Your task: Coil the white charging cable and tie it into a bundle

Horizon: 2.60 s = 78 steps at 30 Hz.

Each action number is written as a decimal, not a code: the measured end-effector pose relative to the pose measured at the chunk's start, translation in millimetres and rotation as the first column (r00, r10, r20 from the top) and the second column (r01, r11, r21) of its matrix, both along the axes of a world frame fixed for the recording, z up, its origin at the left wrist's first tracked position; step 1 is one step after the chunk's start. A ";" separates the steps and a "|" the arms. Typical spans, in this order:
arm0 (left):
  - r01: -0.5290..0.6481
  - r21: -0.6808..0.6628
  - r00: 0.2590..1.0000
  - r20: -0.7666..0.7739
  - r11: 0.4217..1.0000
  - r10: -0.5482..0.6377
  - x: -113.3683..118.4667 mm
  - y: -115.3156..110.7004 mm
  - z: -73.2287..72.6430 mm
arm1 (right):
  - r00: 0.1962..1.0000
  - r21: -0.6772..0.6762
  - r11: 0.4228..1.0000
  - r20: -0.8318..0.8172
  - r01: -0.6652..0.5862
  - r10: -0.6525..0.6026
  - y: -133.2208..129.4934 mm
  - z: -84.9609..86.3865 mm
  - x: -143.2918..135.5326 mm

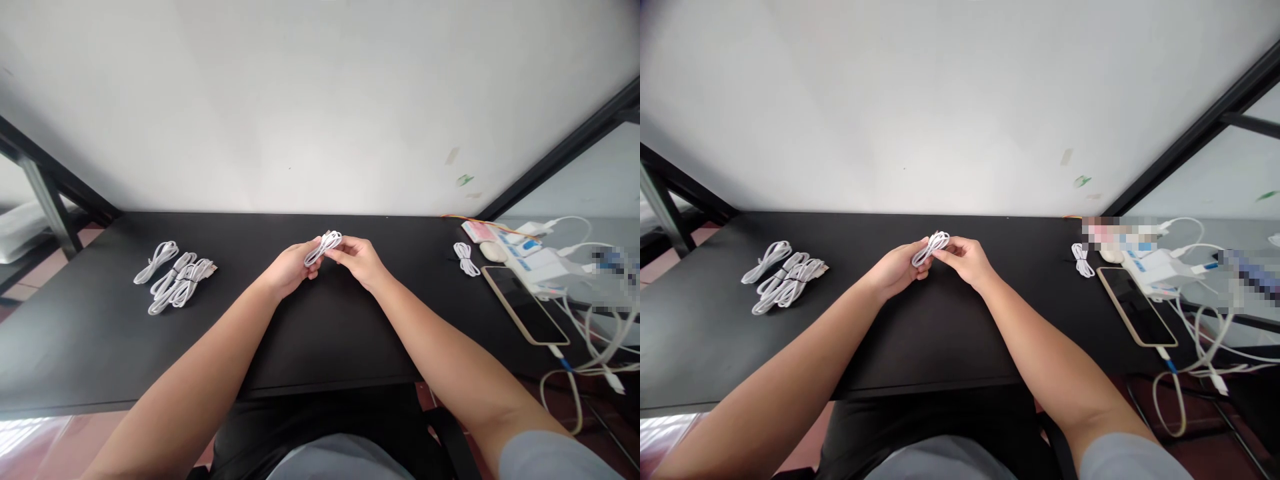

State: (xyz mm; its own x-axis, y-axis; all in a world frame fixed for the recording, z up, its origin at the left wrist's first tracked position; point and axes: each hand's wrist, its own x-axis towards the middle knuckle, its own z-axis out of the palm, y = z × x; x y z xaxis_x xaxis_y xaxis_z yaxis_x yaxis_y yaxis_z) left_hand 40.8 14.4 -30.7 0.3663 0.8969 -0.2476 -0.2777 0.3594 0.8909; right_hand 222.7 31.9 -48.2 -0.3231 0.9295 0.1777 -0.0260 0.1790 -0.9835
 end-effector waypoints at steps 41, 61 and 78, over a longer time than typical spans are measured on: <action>-0.152 0.274 0.882 -0.396 0.950 0.255 11.8 -1.7 -3.0 | 0.992 -0.204 0.979 0.126 0.025 0.001 -1.0 0.4 -0.1; -0.285 0.370 0.841 -0.346 0.884 0.416 19.4 1.3 -15.0 | 0.964 -0.225 0.948 -0.090 0.226 -0.251 -6.4 -5.4 -19.5; -0.364 0.349 0.843 -0.271 0.864 0.465 23.7 0.2 -14.7 | 0.950 0.027 0.953 0.081 0.301 -0.302 -7.9 -7.0 -19.4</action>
State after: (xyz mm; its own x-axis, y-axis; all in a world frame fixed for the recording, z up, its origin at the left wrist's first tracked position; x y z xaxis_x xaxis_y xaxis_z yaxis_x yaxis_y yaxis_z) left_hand 64.5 14.6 -45.4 -0.1155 0.9933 -0.0082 -0.0120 0.0068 0.9999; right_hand 203.3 24.1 -55.1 -0.0425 0.9836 0.1755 0.1133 0.1792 -0.9773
